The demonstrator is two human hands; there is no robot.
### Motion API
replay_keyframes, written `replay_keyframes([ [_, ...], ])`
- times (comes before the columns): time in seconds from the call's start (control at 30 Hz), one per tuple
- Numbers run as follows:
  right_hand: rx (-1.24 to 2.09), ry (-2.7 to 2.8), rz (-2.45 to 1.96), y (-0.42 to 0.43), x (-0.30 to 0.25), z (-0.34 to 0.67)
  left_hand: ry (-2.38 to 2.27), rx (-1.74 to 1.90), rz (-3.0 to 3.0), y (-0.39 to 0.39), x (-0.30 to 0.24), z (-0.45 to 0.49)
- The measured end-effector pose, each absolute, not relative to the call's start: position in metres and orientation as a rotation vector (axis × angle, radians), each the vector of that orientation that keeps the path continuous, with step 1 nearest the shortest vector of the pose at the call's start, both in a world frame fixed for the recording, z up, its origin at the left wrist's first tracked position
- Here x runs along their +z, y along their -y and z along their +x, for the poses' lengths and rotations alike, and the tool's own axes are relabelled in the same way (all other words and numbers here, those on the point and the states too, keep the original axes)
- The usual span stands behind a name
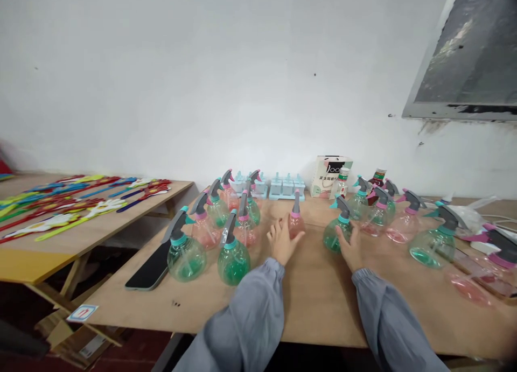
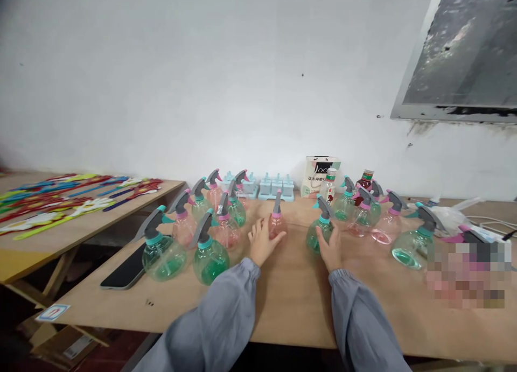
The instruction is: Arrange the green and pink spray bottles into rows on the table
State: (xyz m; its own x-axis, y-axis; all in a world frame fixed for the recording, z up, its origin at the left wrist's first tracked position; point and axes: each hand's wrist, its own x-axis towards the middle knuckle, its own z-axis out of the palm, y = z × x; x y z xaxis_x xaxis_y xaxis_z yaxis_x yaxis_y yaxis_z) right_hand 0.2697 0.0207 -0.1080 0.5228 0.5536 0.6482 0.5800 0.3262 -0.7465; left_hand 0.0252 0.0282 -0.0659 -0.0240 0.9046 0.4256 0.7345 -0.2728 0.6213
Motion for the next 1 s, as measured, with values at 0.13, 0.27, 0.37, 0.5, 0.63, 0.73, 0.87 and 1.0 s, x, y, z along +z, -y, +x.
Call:
replay_keyframes([
  [0.13, 0.065, 1.135, -1.326, -0.02, -0.112, 0.268, -1.872, 1.209, 1.834, -0.084, -0.059, 0.045],
  [0.27, 0.101, 1.181, -1.303, -0.02, -0.117, 0.263, -1.917, 1.268, 1.722, -0.128, -0.057, 0.054],
  [0.37, 0.117, 1.235, -1.271, -0.018, -0.12, 0.258, -1.925, 1.307, 1.655, -0.151, -0.055, 0.054],
  [0.5, 0.209, 1.335, -1.273, -0.012, -0.122, 0.249, -1.899, 1.374, 1.58, -0.169, -0.05, 0.048],
  [0.63, 0.22, 1.37, -1.239, -0.009, -0.123, 0.238, -1.806, 1.491, 1.528, -0.17, -0.047, 0.043],
  [0.73, 0.182, 1.358, -1.218, -0.012, -0.125, 0.231, -1.645, 1.633, 1.553, -0.153, -0.048, 0.049],
  [0.87, 0.13, 1.33, -1.226, -0.018, -0.129, 0.225, -1.226, 1.706, 1.762, -0.11, -0.055, 0.067],
  [1.0, 0.067, 1.417, -1.214, -0.019, -0.134, 0.215, -0.845, 1.58, 1.981, -0.065, -0.059, 0.078],
])
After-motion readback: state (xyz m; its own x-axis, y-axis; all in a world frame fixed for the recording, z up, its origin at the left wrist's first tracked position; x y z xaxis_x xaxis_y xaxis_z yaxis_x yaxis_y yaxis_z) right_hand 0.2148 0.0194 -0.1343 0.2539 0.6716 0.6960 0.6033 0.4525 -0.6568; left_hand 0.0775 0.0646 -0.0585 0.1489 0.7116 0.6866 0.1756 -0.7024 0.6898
